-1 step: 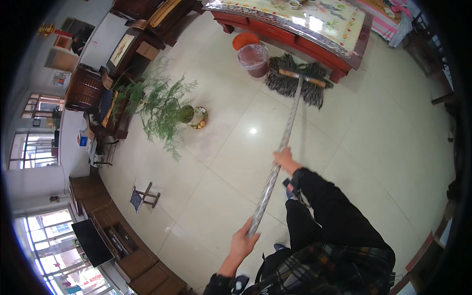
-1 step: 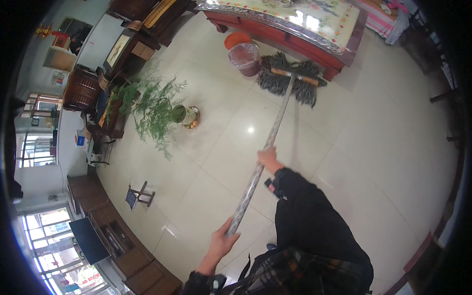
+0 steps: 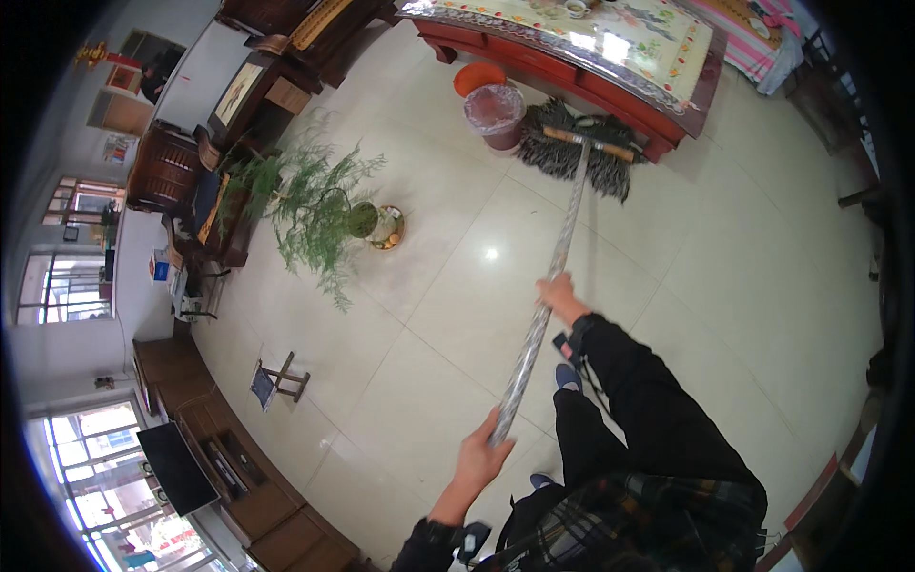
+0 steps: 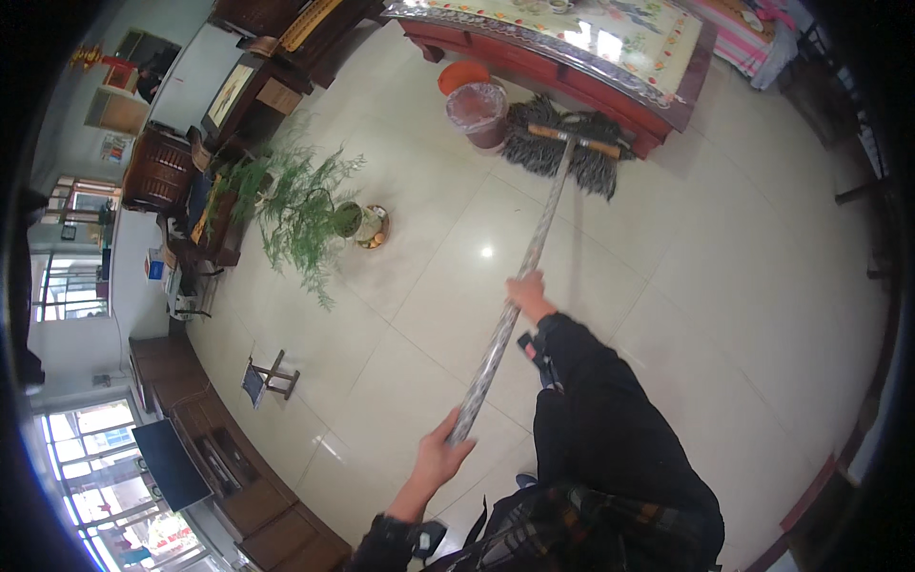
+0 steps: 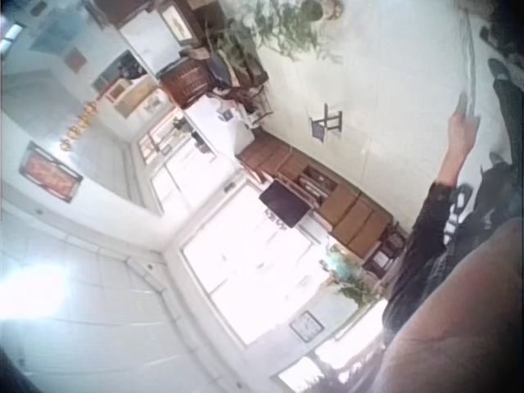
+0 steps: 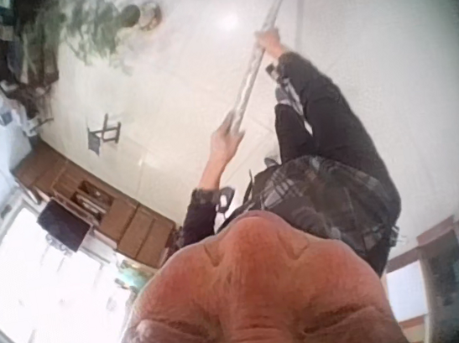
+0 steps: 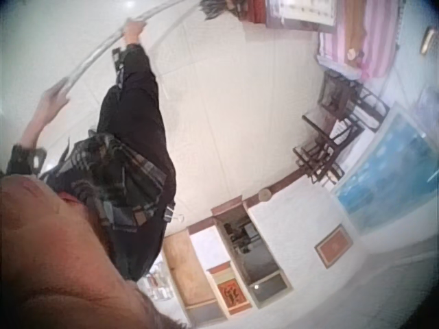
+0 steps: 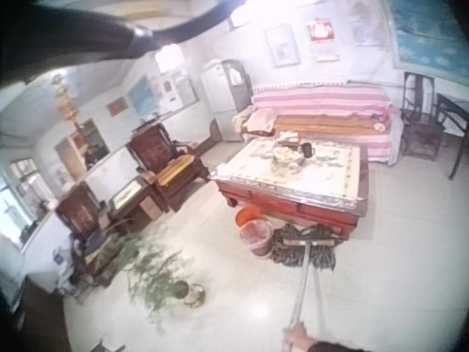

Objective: The person mops a tiled floor in a living room using a string mop. They move the mop back and forth across the floor, navigating around furniture and a small stool. The person wears blue slippers and a plaid shirt while performing the task.

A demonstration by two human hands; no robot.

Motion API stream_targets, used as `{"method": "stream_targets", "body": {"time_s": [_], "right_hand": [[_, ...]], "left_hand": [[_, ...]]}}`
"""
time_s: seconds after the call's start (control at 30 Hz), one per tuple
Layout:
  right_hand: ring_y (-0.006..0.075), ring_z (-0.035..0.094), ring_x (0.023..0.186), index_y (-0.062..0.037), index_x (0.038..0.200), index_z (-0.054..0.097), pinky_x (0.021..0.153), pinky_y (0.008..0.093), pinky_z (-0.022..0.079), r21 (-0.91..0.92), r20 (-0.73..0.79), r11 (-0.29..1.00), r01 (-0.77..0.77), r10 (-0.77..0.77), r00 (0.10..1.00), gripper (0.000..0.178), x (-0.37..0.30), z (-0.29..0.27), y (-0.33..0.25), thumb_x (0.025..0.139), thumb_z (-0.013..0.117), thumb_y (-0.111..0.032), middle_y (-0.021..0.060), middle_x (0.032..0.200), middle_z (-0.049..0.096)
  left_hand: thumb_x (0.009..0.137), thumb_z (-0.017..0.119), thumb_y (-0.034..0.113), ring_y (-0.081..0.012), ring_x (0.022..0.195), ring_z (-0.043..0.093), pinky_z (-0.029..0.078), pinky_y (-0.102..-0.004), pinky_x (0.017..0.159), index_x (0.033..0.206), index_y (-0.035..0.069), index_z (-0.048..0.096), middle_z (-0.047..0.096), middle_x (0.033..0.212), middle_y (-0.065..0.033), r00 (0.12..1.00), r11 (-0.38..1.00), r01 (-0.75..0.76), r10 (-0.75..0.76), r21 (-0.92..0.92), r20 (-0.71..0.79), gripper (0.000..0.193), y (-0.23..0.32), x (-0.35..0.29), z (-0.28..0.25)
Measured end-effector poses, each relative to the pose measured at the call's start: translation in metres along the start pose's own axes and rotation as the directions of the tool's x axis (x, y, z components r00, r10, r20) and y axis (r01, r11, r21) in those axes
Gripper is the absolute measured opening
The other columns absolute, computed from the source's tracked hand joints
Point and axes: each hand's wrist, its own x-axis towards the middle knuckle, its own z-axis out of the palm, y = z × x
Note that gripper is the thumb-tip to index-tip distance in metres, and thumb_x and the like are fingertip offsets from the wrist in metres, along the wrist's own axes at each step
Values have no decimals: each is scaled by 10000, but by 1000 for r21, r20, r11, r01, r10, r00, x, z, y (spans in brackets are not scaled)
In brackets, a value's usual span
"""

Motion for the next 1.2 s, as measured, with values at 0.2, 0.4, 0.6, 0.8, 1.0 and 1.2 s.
{"method": "stream_targets", "body": {"time_s": [0.2,0.4,0.6,0.8,1.0,1.2], "right_hand": [[394,652,753,82,1036,397,731,470,514,-15,-123,1000,23,-25,992,541,107,-33,-33,713,675,-253,274,879,617],[351,630,654,-77,730,589,600,493,379,-650,449,355,672,-534,716,382,37,4,41,612,762,-396,137,653,629],[320,631,629,-123,716,643,563,479,346,-623,704,-54,780,-472,530,337,-110,90,114,624,739,-433,114,611,625],[291,610,584,-147,600,669,509,455,282,-481,810,-105,870,-432,396,152,-288,179,178,642,667,-293,78,558,607],[243,524,531,-145,579,660,456,416,213,-278,956,-314,908,-184,230,98,-497,241,287,606,623,-232,49,532,568],[244,587,586,-109,712,671,451,434,296,71,987,-182,981,156,-42,152,-671,236,344,602,672,-215,67,612,613]], "left_hand": [[760,687,182,-385,910,633,500,-384,785,1338,47,443,622,1002,-275,987,992,101,-91,-73,130,642,27,94,25],[770,641,260,-382,870,608,482,-462,758,1397,178,385,624,905,-206,991,993,109,-112,44,73,683,-41,-2,9],[736,689,230,-366,873,616,489,-442,759,1362,182,446,639,947,-196,978,981,192,-188,32,-94,673,-120,-161,-24],[731,712,171,-361,946,624,489,-379,816,1329,124,489,631,1049,-228,903,913,363,-395,-189,-173,640,-169,-337,-23],[703,743,147,-287,912,658,498,-343,781,1322,54,481,659,1013,-204,763,792,534,-602,-296,-236,678,-214,-541,27],[728,752,173,-177,810,608,503,-334,670,1332,16,460,646,896,-159,633,607,605,-759,-515,-151,690,-208,-680,51]]}}
